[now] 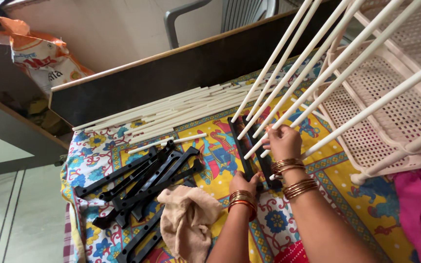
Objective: The person wipes white plastic poles with a cloth and inserts them into black plastic brackets laid out on a patterned cloth on the floor. The person repeats this process for multiple poles and brackets, arranging the assembled units upright.
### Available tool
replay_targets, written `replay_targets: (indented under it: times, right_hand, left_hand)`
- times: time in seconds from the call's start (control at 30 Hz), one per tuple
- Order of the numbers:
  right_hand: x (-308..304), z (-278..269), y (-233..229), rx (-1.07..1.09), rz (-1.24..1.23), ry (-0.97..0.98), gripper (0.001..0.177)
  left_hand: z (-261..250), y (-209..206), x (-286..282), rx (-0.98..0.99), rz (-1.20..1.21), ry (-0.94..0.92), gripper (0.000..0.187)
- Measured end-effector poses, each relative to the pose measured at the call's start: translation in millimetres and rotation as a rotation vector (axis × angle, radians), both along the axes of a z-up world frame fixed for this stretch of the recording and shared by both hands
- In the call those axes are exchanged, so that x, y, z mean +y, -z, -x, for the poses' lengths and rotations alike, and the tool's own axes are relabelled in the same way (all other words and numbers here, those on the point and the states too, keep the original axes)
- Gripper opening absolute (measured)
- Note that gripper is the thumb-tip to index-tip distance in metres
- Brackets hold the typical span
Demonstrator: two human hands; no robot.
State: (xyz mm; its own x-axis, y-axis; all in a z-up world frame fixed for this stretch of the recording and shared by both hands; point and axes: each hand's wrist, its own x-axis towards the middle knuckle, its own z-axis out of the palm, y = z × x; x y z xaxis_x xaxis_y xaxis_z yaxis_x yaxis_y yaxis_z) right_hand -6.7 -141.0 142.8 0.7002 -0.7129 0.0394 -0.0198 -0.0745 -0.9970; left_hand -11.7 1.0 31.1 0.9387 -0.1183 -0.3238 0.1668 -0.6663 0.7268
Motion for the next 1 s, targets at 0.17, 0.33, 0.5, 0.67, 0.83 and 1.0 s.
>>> replay_targets:
  times: [0.17,0.33,0.5,0.67,0.83,1.0]
  right_hand:
    - [-5,6,-6,0.036,0.062,-0.034,0.02]
    - [-8,25,-15,0.212,0.042,-0.141,0.025]
    - [15,41,-9,0.288,-0.023,-0.285,0.027]
    - [78,52,21,0.39,0.121,-0.468,0.026]
    - [141,51,48,0.411,0.497,-0.659,0.05]
    - [174,58,70,0.517,0.749,-0.863,0.087]
  left_hand:
    - [4,-1,4,-0.002,0.067,-0.011,0.062]
    - [7,1,25,0.014,0.064,-0.034,0.05]
    - [-8,-2,68,-0.07,0.063,-0.106,0.038]
    - [-41,-17,125,-0.111,0.064,-0.215,0.024]
    - [-88,-29,168,-0.361,0.138,-0.265,0.016]
    - [-133,-26,180,-0.512,0.106,-0.252,0.014]
